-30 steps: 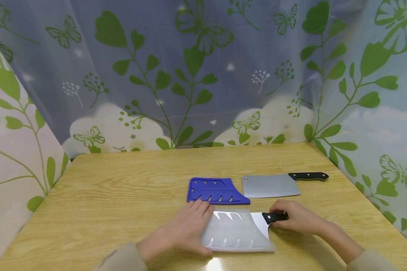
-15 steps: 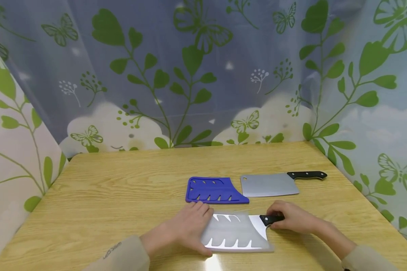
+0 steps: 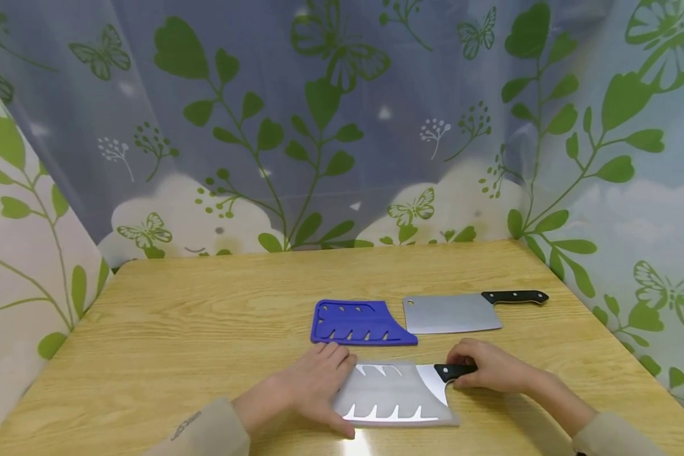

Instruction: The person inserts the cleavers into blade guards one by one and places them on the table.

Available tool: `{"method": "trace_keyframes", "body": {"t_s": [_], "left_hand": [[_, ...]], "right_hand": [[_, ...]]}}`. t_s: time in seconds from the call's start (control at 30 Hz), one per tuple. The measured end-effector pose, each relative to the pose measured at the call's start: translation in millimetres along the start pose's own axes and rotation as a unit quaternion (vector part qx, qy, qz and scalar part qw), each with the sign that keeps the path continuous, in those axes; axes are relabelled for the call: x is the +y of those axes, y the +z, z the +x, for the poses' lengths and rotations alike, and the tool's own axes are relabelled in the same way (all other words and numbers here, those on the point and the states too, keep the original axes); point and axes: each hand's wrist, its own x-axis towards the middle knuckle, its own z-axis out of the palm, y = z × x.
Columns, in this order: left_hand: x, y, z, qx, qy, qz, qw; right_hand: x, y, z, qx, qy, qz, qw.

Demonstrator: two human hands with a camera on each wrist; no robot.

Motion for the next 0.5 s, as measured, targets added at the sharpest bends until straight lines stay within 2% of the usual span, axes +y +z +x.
{"method": "trace_keyframes", "body": {"t_s": [0.27, 0.5], "left_hand": [[-10.2, -5.4, -4.6, -0.005, -0.031, -0.037, 0.9989], [-28.9, -7.0, -4.4, 0.007, -0.072, -0.070, 0.9949]], "right_hand": [[6, -5, -4, 0.006, 0.000, 0.024, 1.000], [9, -10, -9, 0.022, 0.011, 0.031, 0.999]]}}
